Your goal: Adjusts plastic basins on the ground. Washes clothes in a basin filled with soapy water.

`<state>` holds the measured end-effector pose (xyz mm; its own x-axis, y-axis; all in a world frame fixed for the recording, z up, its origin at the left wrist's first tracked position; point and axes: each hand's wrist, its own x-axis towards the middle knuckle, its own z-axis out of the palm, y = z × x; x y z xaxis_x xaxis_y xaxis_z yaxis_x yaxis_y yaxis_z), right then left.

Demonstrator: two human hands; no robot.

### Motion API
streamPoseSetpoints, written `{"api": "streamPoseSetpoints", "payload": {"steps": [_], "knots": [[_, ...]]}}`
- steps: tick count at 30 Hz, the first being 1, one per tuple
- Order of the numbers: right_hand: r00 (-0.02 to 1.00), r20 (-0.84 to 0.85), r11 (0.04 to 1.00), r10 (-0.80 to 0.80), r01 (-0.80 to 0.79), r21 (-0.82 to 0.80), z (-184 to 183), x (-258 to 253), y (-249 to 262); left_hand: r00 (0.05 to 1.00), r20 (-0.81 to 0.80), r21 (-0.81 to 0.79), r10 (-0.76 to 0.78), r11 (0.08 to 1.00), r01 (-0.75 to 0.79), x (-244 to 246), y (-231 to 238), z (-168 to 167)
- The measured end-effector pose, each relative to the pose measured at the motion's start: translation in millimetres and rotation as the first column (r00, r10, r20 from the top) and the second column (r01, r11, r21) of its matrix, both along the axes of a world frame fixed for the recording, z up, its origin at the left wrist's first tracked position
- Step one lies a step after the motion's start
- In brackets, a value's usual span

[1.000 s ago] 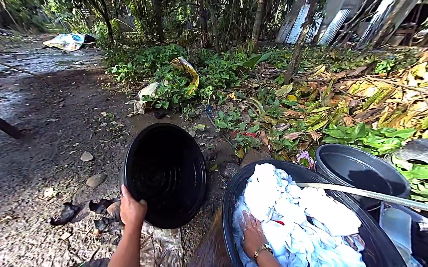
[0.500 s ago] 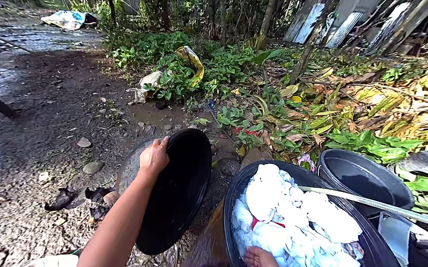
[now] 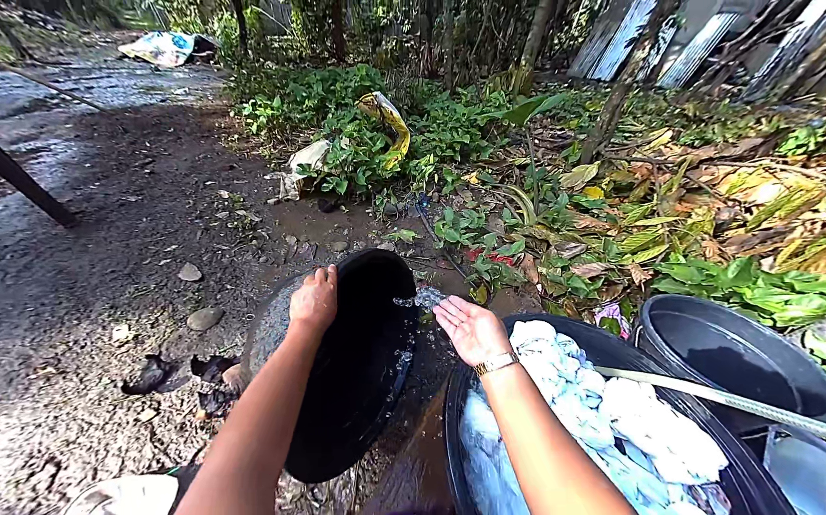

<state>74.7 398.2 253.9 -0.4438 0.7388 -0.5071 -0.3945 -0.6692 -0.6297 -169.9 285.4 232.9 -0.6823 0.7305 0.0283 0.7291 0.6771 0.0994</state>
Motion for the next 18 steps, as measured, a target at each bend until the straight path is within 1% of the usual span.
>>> {"api": "streamPoseSetpoints", "payload": {"steps": [2, 4, 7, 9, 10, 12, 15, 17, 18], "knots": [[0.998, 0.07, 1.0, -0.003, 0.004, -0.007, -22, 18, -1, 1.0, -0.005, -0.022, -0.024, 0.999, 0.024, 7, 4, 1], [0.98, 0.196, 0.999, 0.014, -0.006, -0.042, -55, 45, -12, 0.999, -0.002, -0.015, -0.049, 0.999, 0.049, 14, 8, 2], [0.921, 0.379, 0.989, 0.094, -0.044, -0.141, -104, 91, -39, 0.998, 0.004, 0.025, -0.067, 0.997, 0.066, 29, 16, 4], [0.872, 0.465, 0.983, 0.156, -0.09, -0.162, -127, 117, -59, 0.998, 0.026, 0.026, -0.06, 0.998, 0.059, 42, 21, 8], [0.847, 0.493, 0.978, 0.2, -0.144, -0.15, -134, 129, -69, 0.997, 0.045, 0.024, -0.061, 0.998, 0.06, 50, 23, 11], [0.777, 0.549, 0.948, 0.309, -0.299, -0.11, -141, 149, -87, 0.993, 0.09, 0.024, -0.076, 0.997, 0.074, 66, 27, 18], [0.634, 0.635, 0.857, 0.441, -0.507, -0.088, -144, 167, -107, 0.977, 0.118, -0.039, -0.179, 0.982, 0.184, 94, 45, 29], [0.576, 0.661, 0.811, 0.482, -0.579, -0.087, -145, 176, -116, 0.96, 0.115, -0.065, -0.255, 0.962, 0.264, 116, 61, 31], [0.575, 0.657, 0.809, 0.487, -0.581, -0.091, -146, 179, -118, 0.952, 0.119, -0.066, -0.28, 0.955, 0.289, 128, 68, 32]]}}
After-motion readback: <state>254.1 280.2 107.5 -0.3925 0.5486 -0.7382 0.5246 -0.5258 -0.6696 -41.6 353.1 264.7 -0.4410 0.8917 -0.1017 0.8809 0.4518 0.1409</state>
